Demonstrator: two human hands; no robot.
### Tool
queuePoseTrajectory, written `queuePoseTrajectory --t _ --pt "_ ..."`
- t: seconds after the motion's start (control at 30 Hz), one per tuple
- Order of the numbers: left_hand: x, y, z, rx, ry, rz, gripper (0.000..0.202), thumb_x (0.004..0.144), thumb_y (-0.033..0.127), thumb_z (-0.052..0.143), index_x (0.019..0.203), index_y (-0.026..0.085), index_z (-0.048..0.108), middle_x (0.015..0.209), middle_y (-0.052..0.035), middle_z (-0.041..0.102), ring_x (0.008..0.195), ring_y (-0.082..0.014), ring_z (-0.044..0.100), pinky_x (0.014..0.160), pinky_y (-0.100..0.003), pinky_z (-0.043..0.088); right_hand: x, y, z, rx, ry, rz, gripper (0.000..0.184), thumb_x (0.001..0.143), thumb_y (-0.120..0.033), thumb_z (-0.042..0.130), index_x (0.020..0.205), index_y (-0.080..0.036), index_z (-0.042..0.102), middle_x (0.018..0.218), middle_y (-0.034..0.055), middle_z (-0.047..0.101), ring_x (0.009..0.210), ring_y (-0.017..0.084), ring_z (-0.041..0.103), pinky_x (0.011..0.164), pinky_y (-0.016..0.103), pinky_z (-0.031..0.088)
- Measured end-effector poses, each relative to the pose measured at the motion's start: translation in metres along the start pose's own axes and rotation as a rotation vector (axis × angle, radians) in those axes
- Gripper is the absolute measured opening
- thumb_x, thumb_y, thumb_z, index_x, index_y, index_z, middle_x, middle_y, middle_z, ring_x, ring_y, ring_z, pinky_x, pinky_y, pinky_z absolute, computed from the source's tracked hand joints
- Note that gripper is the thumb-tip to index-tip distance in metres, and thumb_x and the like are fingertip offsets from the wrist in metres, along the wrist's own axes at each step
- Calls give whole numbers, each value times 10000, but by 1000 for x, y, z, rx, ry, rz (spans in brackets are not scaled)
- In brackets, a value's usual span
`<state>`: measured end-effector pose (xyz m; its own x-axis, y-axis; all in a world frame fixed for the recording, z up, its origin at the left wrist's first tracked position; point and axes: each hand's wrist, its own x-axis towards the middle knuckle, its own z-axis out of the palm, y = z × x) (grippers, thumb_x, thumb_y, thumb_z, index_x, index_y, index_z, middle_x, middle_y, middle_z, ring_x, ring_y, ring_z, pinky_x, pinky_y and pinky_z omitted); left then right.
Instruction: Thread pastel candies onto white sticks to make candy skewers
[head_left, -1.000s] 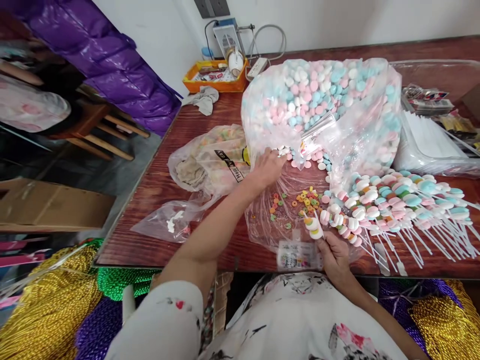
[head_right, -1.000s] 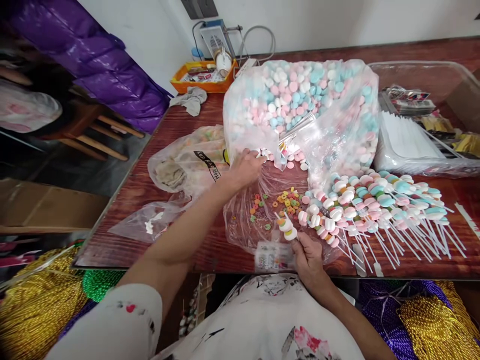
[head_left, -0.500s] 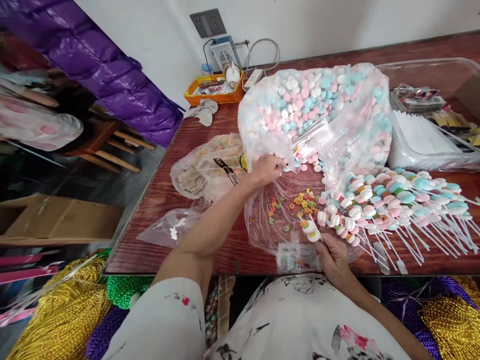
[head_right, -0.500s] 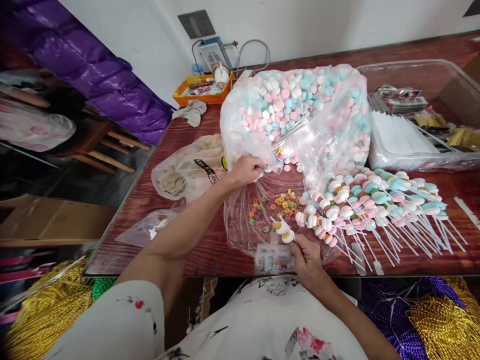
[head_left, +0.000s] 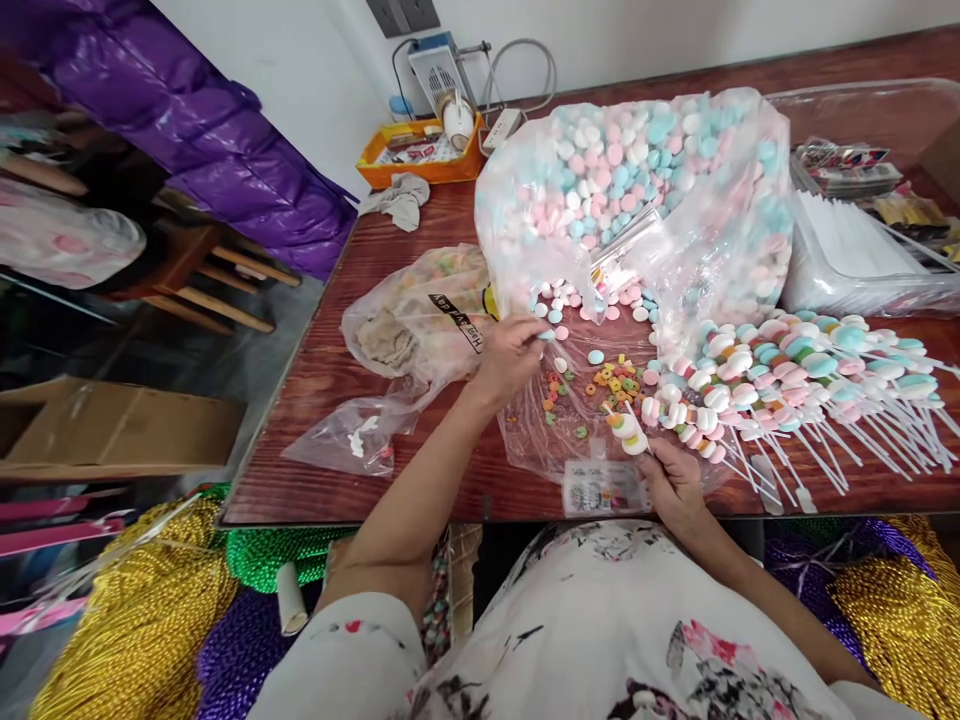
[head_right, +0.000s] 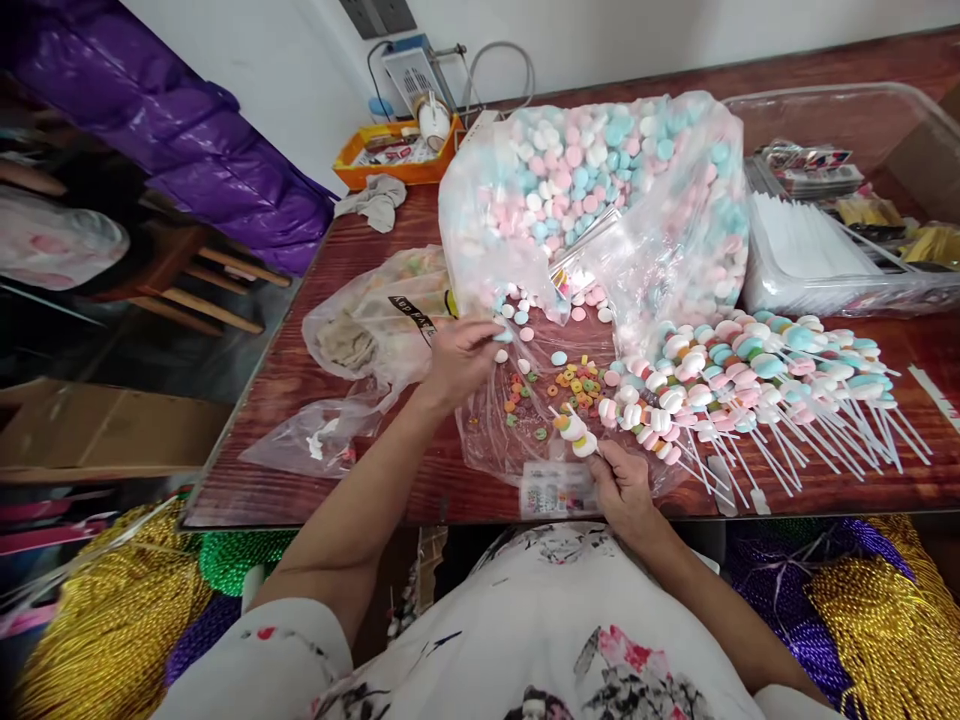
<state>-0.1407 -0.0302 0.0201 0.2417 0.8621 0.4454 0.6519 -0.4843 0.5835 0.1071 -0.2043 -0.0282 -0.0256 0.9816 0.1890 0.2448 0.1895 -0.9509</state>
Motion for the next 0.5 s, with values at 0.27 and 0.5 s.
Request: queuePoseTrajectory --t 0.27,0.5 --pt "-24 3 33 354 -291 140 212 805 63 463 822 157 653 898 -118 671 887 -215 628 823 -350 518 1 -2 -1 -14 -14 -29 192 931 -224 490 764 -198 580 588 -44 489 521 106 446 526 245 358" --pt "-11 9 31 300 -393 133 123 777 163 571 820 150 685 891 -107 689 878 -227 632 842 -363 507 3 -5 -2 -18 13 -36 200 927 -226 491 747 -198 572 577 -45 488 518 106 452 518 238 357"
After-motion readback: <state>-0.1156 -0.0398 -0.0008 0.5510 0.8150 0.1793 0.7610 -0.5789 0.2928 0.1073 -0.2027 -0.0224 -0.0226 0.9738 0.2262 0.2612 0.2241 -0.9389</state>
